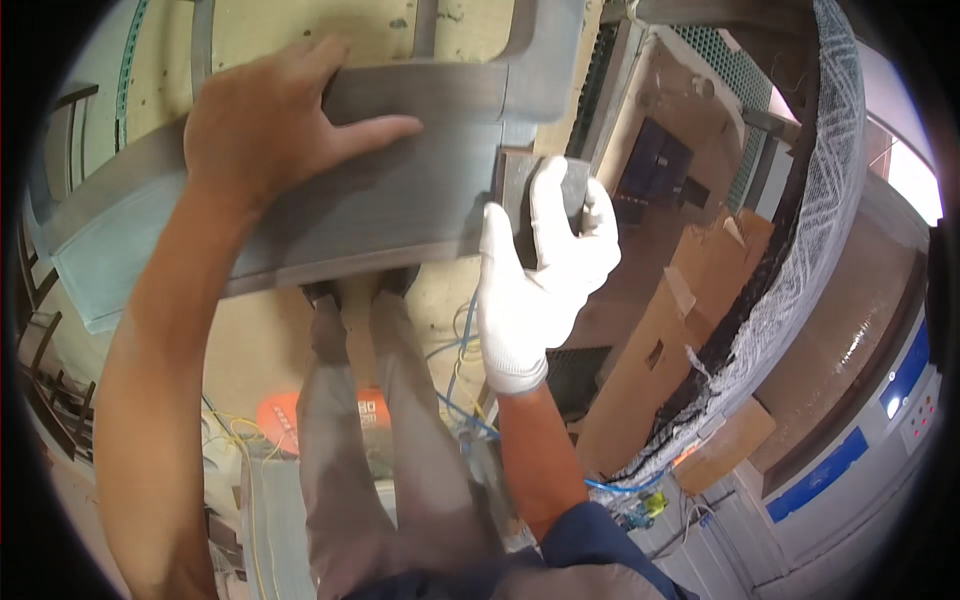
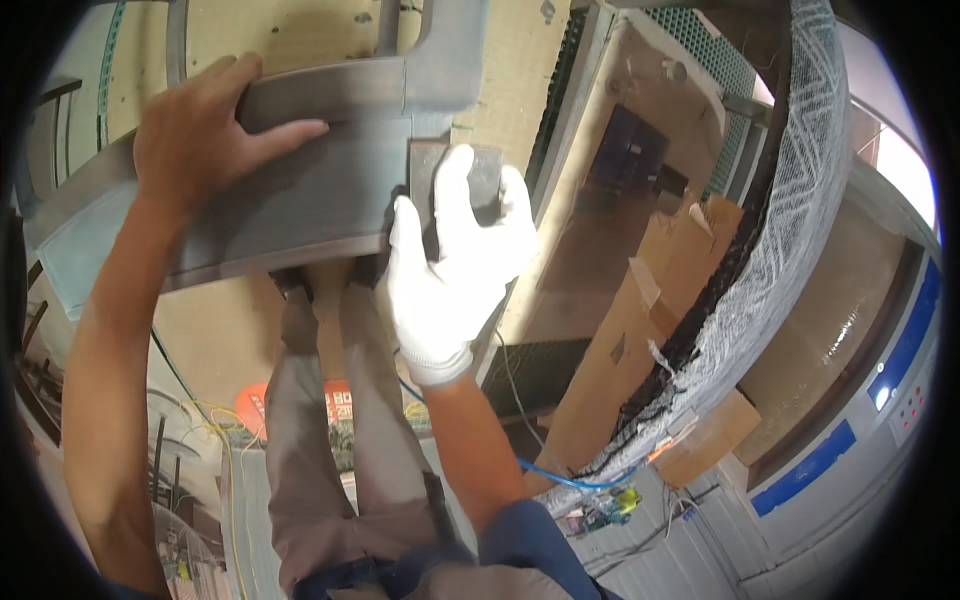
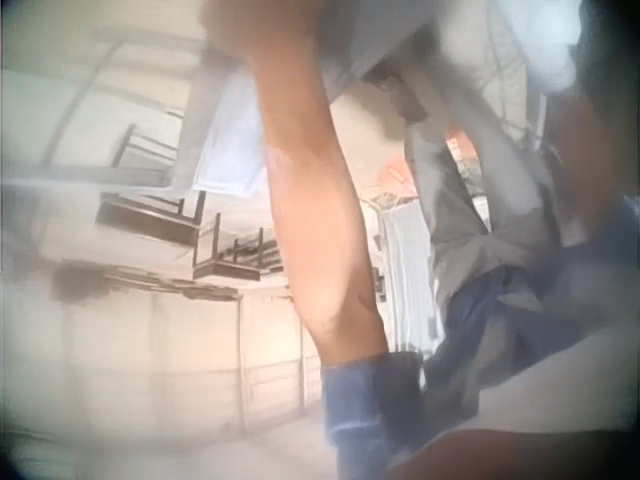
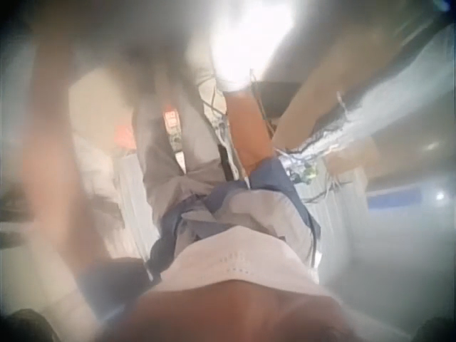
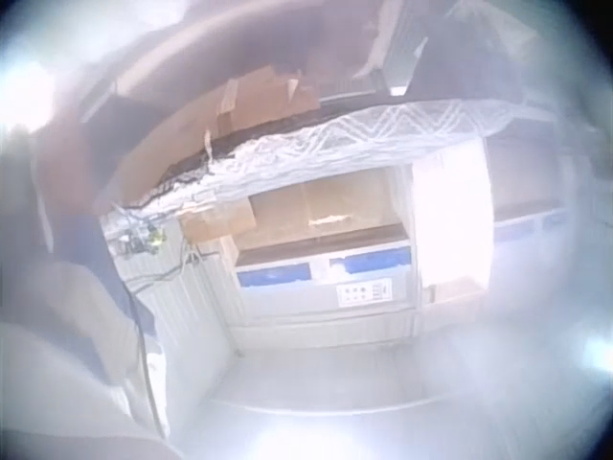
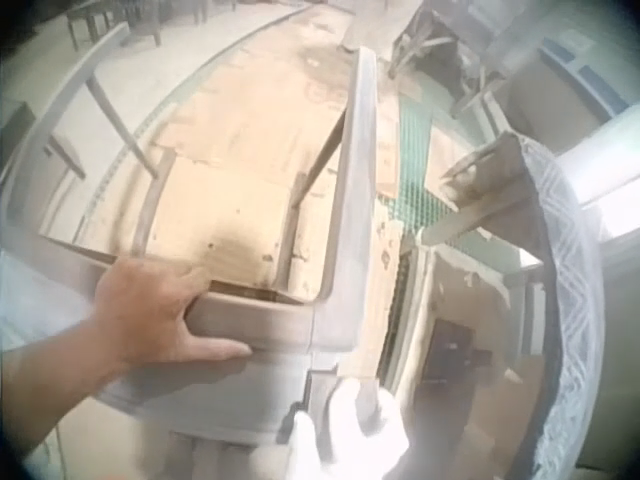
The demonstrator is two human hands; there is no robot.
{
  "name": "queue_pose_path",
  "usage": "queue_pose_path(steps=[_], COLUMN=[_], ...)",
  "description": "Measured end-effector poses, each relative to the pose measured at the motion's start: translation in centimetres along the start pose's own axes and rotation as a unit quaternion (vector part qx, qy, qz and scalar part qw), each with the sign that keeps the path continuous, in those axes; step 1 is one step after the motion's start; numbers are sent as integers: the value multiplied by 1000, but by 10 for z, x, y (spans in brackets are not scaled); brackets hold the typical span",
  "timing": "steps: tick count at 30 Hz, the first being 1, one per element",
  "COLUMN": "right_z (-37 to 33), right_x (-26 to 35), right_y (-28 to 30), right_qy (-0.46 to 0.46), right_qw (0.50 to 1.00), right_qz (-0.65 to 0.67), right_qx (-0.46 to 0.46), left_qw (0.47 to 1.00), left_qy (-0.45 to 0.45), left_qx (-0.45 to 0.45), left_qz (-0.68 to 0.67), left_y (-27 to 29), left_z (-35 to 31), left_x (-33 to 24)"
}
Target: The person sands the gray wooden surfaces of a furniture frame using a sanding block and then applies a finish to the dark wood joints with a small applicator.
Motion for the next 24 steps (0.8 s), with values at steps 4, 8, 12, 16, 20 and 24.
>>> queue_pose_path(steps=[4,8,12,16,20,24], right_z=[39,16,34,23,32,39], right_x=[9,-7,2,5,4,2], right_y=[-10,-12,-15,2,3,-2], right_qy=[59,79,91,78,102,116], right_qw=[995,993,989,994,990,985], right_qz=[-26,-5,-61,-32,-4,-26], right_qx=[-75,-89,-101,-64,-98,-126], left_qw=[1000,1000,1000,999,1000,998], left_qy=[-14,0,15,-3,12,-27], left_qx=[-26,-4,-10,-28,-11,-48], left_qz=[-10,-9,4,-24,-7,-36], left_y=[-2,7,-1,-1,6,-2], left_z=[13,6,10,1,9,7], left_x=[0,-5,4,-7,-5,-3])
Point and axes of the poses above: each hand's wrist, its own z-axis towards the middle knuckle, its own y-axis out of the back of the hand, x = y × z, the point moved 1 cm from there along z, towards the middle knuckle, and after that the axes turned 1 degree about z, right-handed, at the moved point
